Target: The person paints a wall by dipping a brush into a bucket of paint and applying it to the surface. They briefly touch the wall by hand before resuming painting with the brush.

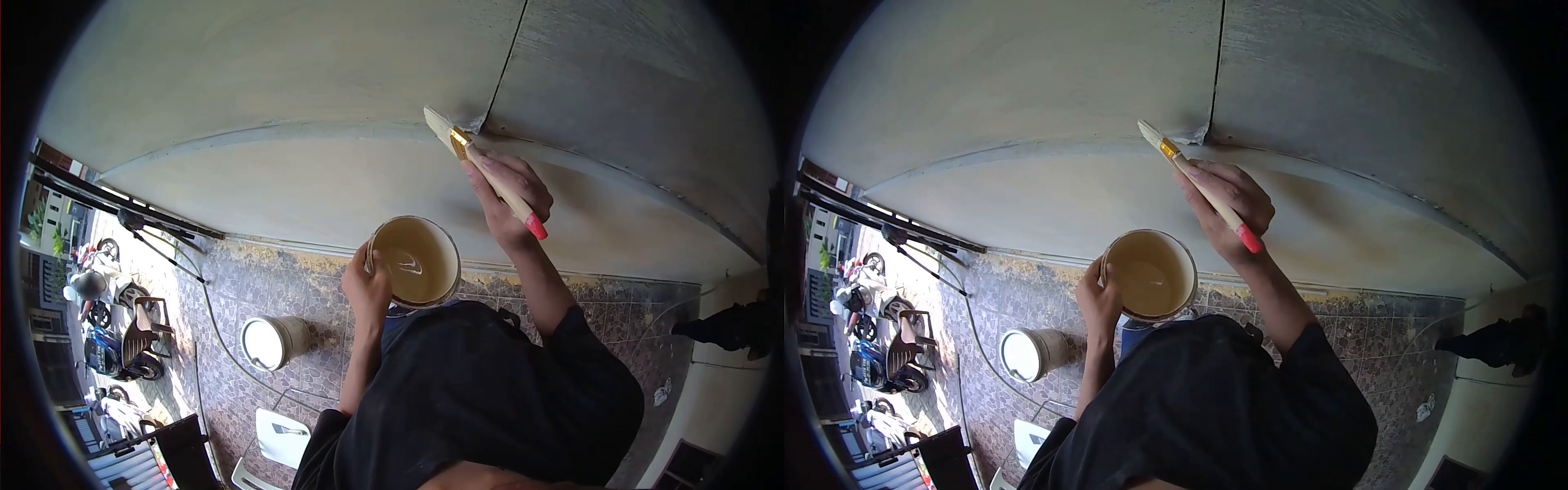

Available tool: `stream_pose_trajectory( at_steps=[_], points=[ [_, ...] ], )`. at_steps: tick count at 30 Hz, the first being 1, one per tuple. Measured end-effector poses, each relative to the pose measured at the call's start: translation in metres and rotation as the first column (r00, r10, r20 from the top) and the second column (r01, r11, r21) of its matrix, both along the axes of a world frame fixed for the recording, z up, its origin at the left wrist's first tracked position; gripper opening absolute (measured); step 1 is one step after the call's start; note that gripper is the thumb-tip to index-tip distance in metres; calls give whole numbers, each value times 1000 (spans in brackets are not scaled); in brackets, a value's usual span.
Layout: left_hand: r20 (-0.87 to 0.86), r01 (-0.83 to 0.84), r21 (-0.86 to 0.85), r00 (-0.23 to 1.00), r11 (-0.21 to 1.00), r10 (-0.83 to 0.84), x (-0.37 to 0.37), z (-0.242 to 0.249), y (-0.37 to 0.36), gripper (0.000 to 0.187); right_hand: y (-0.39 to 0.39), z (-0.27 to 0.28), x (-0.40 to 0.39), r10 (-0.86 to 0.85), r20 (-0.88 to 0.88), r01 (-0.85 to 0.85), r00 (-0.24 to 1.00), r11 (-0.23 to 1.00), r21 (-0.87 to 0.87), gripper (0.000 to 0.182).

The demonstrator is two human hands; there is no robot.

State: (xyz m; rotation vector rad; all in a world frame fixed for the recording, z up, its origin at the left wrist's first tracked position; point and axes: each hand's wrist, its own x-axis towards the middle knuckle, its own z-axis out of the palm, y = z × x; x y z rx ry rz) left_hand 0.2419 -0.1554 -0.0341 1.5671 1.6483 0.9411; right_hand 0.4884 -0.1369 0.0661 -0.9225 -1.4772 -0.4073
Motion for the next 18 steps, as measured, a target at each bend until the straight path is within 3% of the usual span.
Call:
stream_pose_trajectory(
  at_steps=[4,10,14,18],
  points=[
    [-13,-13,51,1000,999,14,-3,-10,-1,29,-5,4,-2,-48,13,47,999,997,63,40],
    [4,-5,55,1000,998,5,-2,-4,-1,28,-16,25,7,-188,-122,201,975,973,114,37],
    [-31,5,49,1000,999,-4,-1,-2,-2,28,-6,62,7,-165,-203,198,965,968,153,28],
    [10,6,59,1000,998,-7,1,-1,-4,28,13,85,11,-159,-116,178,981,967,180,23]
  ],
)
